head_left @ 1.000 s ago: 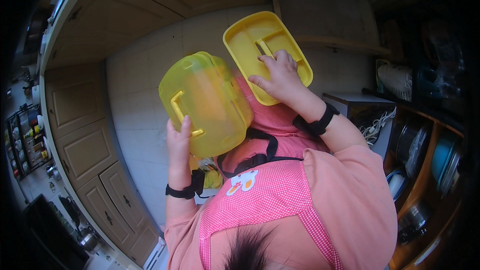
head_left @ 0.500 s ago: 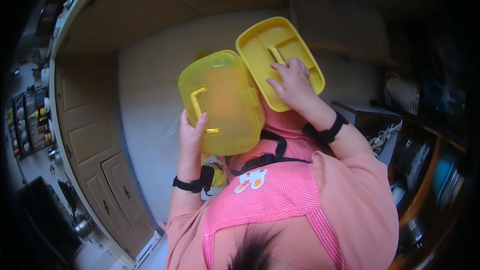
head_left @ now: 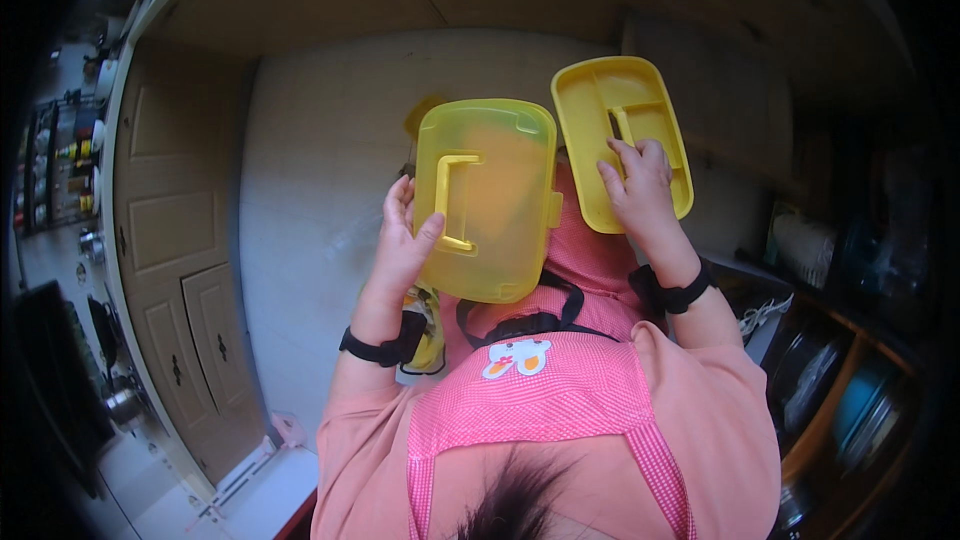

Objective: The person assembles a yellow plastic lunchbox by placing a metal ring and a divider insert into the base, then closing the lid. They repeatedly open and close the container to check the fit, then place the assembled lunchbox on the counter.

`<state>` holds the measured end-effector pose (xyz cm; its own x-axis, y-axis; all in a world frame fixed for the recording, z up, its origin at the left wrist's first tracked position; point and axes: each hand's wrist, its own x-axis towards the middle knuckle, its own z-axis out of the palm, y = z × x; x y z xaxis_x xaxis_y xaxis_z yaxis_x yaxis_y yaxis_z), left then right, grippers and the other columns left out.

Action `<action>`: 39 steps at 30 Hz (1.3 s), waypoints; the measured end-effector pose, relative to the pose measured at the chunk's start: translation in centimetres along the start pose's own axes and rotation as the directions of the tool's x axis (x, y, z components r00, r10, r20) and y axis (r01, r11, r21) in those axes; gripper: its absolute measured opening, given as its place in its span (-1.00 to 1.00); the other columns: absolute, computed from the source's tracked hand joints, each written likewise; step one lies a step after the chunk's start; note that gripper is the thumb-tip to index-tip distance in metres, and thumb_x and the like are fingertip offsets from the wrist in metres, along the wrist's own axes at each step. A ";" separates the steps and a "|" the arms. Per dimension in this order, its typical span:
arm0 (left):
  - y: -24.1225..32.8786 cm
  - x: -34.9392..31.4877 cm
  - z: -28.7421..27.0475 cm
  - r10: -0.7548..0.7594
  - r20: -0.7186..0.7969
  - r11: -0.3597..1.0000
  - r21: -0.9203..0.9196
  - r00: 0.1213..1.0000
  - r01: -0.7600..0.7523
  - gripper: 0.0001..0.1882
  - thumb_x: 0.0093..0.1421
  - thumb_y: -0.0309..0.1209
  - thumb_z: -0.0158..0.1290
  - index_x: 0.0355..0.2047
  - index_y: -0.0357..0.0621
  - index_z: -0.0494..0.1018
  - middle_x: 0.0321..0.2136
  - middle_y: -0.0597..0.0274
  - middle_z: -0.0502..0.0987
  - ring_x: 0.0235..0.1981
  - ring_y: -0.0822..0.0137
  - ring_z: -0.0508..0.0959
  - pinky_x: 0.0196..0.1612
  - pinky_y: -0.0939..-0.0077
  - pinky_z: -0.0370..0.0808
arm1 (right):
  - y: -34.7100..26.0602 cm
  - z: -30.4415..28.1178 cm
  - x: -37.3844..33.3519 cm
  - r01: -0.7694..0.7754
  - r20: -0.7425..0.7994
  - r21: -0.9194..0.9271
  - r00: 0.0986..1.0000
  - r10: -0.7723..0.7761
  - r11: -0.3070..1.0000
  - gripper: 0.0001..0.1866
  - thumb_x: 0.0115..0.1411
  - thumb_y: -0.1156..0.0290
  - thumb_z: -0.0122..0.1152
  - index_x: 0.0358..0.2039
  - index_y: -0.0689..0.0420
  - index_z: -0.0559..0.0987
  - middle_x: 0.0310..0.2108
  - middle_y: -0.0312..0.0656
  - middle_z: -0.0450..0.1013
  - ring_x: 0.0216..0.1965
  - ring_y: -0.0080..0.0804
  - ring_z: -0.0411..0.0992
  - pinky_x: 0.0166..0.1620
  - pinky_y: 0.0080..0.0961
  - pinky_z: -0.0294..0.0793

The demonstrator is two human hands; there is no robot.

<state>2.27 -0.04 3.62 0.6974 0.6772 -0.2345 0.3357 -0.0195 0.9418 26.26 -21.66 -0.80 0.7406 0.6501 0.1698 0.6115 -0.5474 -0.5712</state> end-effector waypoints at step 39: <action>-3.5 -2.1 -3.9 0.133 0.111 0.786 -0.618 0.985 -0.036 -0.34 0.16 -0.48 0.02 0.28 -0.23 0.13 0.31 0.11 0.14 0.32 0.25 0.14 0.35 0.35 0.00 | 1.6 -1.7 0.7 0.080 0.043 0.068 0.996 -0.083 0.994 -0.84 0.11 0.51 0.18 -0.28 0.14 0.64 -0.39 -0.10 0.37 -0.30 -0.13 0.38 -0.22 -0.30 0.37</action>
<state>-2.88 1.45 1.76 0.8019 0.5826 -0.1327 -0.1526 0.4145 0.8972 28.23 -22.96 -0.18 0.6744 0.7155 0.1824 0.6488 -0.4562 -0.6090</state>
